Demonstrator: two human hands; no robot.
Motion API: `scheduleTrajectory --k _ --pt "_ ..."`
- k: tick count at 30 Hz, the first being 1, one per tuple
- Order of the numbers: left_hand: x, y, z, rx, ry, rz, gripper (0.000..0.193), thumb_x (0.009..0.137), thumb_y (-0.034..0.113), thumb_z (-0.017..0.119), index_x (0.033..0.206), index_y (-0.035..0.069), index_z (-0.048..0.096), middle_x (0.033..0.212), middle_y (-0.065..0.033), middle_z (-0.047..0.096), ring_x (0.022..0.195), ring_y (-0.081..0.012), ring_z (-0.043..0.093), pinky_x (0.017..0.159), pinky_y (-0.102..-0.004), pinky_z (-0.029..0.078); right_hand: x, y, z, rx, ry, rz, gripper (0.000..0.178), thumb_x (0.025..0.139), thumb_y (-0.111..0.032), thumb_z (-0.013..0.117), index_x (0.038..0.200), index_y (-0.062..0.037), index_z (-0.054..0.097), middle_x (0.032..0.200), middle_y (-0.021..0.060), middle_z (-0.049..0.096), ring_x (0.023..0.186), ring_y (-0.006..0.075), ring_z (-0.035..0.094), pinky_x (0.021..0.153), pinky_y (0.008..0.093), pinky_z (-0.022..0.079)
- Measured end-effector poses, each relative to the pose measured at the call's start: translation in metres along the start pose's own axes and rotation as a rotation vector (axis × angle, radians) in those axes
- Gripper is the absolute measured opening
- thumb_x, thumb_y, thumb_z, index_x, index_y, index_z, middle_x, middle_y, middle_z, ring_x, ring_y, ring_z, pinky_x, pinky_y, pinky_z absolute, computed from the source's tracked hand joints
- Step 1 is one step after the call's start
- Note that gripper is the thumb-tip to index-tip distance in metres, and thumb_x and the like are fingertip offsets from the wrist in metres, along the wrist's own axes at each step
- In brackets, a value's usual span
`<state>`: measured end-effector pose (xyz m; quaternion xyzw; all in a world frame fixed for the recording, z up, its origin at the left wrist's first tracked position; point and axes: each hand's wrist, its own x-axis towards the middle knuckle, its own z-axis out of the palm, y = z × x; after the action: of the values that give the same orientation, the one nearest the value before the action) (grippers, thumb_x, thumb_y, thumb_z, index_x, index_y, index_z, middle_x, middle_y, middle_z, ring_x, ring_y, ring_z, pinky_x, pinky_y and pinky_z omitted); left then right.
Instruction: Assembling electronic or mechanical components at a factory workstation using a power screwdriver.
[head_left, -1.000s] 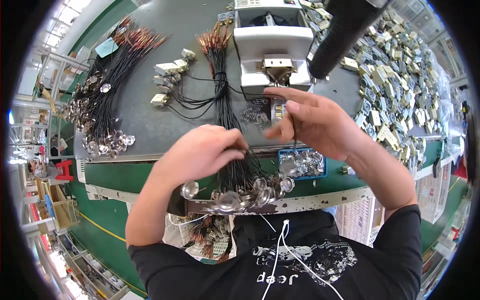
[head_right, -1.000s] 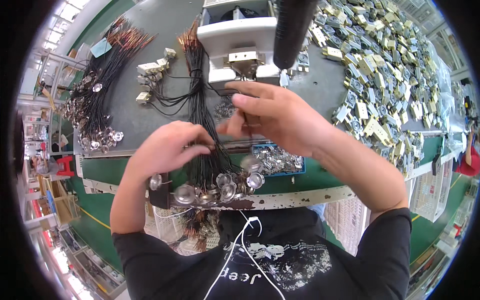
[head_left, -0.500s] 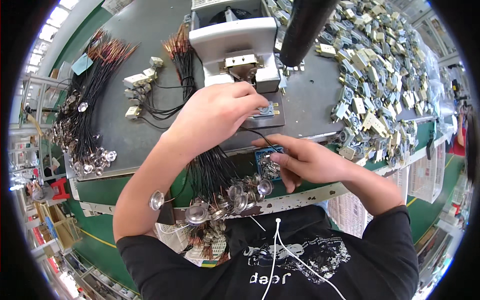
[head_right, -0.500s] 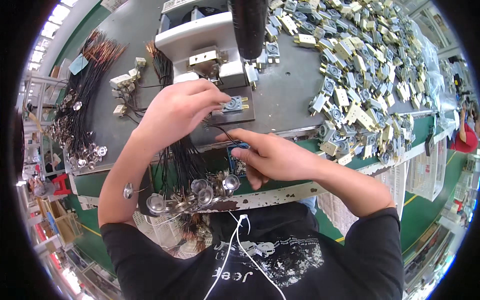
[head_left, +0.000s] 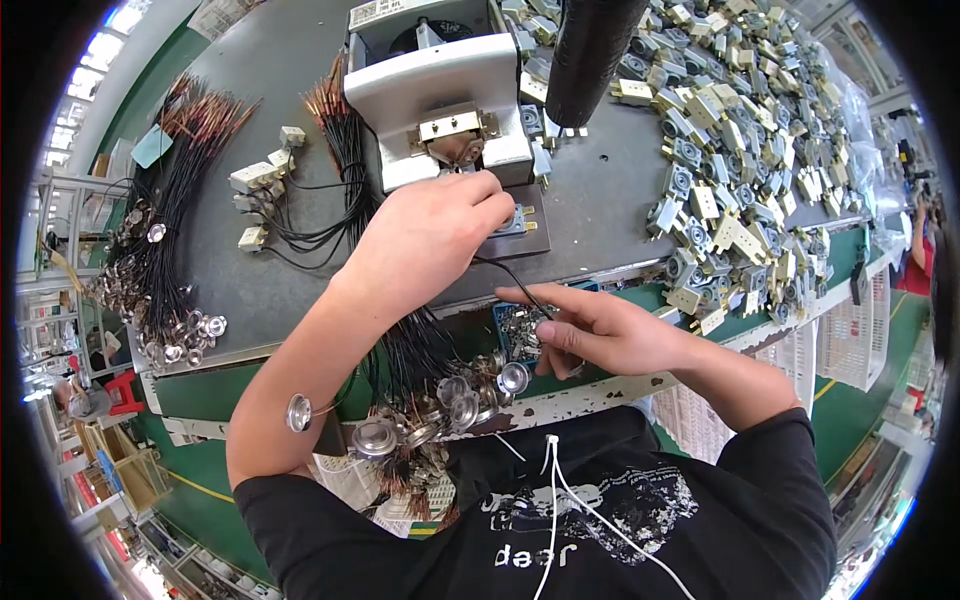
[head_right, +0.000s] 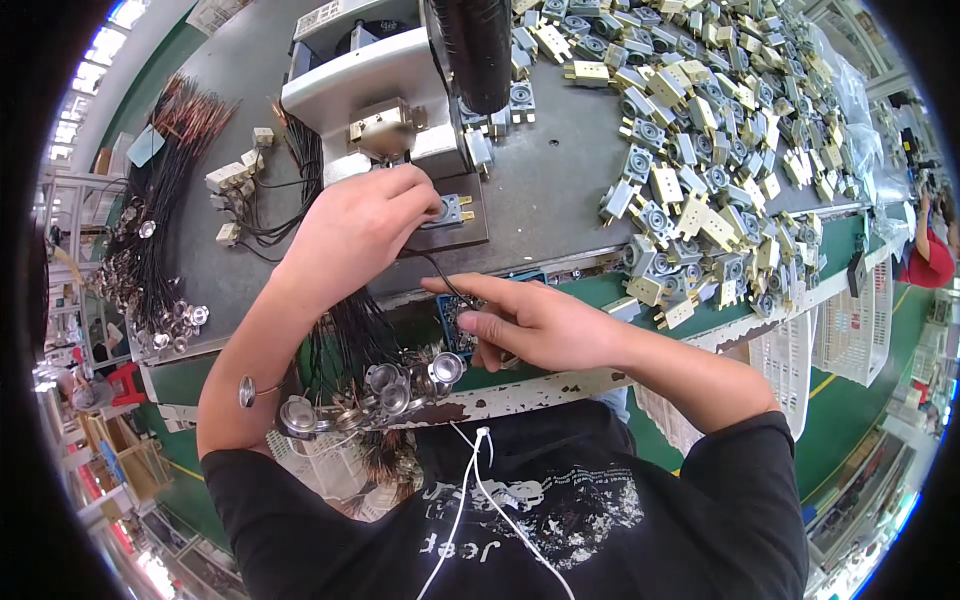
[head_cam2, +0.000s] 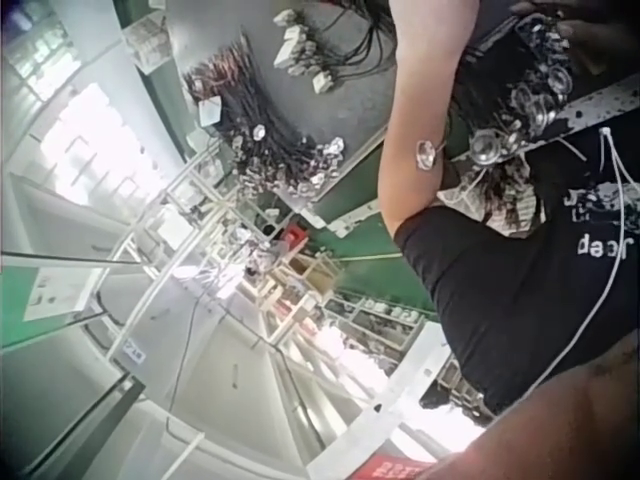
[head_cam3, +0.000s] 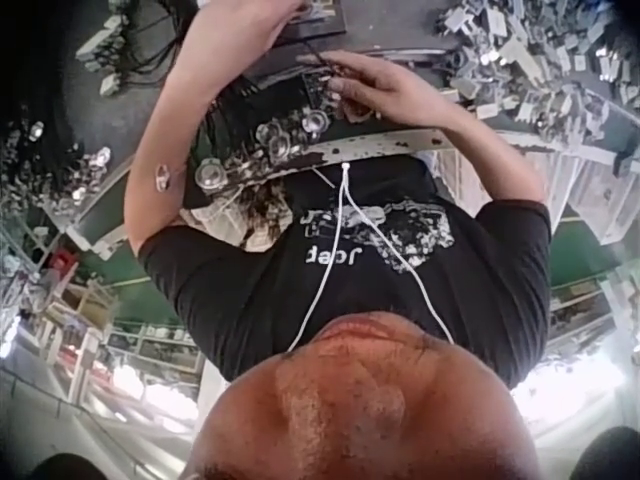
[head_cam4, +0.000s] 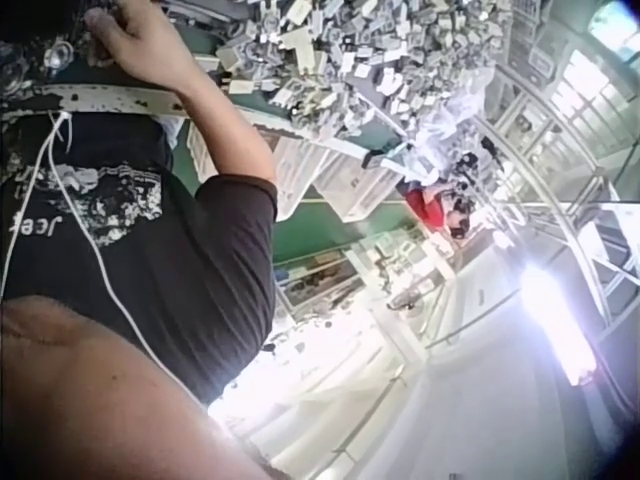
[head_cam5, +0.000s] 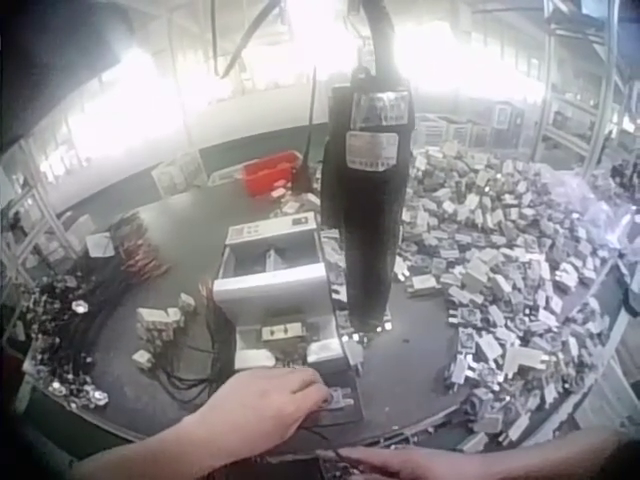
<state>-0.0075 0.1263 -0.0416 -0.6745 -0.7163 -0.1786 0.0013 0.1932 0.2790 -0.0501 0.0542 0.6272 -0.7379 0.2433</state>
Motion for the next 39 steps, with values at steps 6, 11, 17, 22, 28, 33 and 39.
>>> scheduleTrajectory --k 6,11,17,22,28,33,39 --pt "-0.006 0.001 -0.016 -0.231 0.010 -0.048 0.018 0.087 0.014 0.074 0.102 0.007 0.068 0.094 -0.0086 0.066 0.088 -0.0286 0.069 0.076 -0.0383 0.056 -0.011 -0.007 -0.009 -0.091 -0.018 -0.042 0.042 0.110 -0.022 0.054 0.151 -0.0094 0.052 0.083 0.0013 0.068 0.078 0.0068 0.062 0.075 0.0261 0.050" --pt "-0.012 0.008 -0.026 -0.746 -0.072 0.008 0.027 0.085 0.014 0.079 0.111 0.008 0.075 0.097 -0.0100 0.073 0.087 -0.0288 0.071 0.077 -0.0361 0.057 -0.010 -0.037 -0.032 0.179 -0.003 0.048 0.038 0.104 -0.017 0.064 0.139 -0.0032 0.063 0.079 0.0027 0.073 0.073 0.0098 0.066 0.070 0.0303 0.054" --pt "-0.038 -0.009 -0.033 -0.280 -0.065 -0.146 0.016 0.090 0.015 0.071 0.104 0.008 0.074 0.092 -0.0114 0.076 0.082 -0.0306 0.072 0.075 -0.0400 0.058 0.015 -0.048 -0.044 -0.770 0.291 -0.405 0.032 0.092 -0.007 0.075 0.124 -0.0072 0.070 0.100 0.0077 0.075 0.086 0.0152 0.070 0.078 0.0293 0.055" --pt "-0.026 0.016 -0.028 -0.143 0.244 -0.049 0.020 0.085 0.012 0.074 0.105 0.012 0.073 0.077 -0.0024 0.064 0.078 -0.0244 0.067 0.067 -0.0363 0.056 0.016 -0.010 -0.030 -0.616 0.666 -0.783 0.045 0.083 0.008 0.079 0.124 -0.0003 0.064 0.119 0.0159 0.070 0.110 0.0230 0.069 0.091 0.0331 0.058" --pt "-0.028 0.007 -0.033 -0.124 0.145 -0.009 0.022 0.084 0.013 0.075 0.107 0.012 0.073 0.078 -0.0031 0.067 0.076 -0.0234 0.068 0.065 -0.0369 0.055 0.011 -0.022 -0.018 -0.901 0.678 -0.614 0.041 0.088 0.009 0.073 0.127 0.0018 0.063 0.128 0.0207 0.066 0.116 0.0284 0.067 0.091 0.0365 0.059" --pt "-0.027 0.013 -0.017 -0.306 0.275 -0.058 0.019 0.086 0.014 0.076 0.105 0.010 0.075 0.081 -0.0078 0.071 0.075 -0.0271 0.069 0.066 -0.0381 0.056 0.040 -0.024 -0.008 -0.900 0.938 -1.018 0.032 0.099 0.000 0.065 0.131 0.0031 0.061 0.118 0.0176 0.070 0.110 0.0252 0.067 0.091 0.0366 0.056" --pt "-0.035 0.010 -0.012 -0.183 0.238 -0.015 0.011 0.090 0.018 0.072 0.100 0.012 0.071 0.075 -0.0041 0.067 0.073 -0.0244 0.067 0.064 -0.0379 0.053 0.030 -0.042 0.006 -0.116 0.561 -0.566 0.030 0.111 -0.016 0.048 0.130 0.0038 0.059 0.106 0.0114 0.072 0.099 0.0156 0.066 0.092 0.0306 0.051"
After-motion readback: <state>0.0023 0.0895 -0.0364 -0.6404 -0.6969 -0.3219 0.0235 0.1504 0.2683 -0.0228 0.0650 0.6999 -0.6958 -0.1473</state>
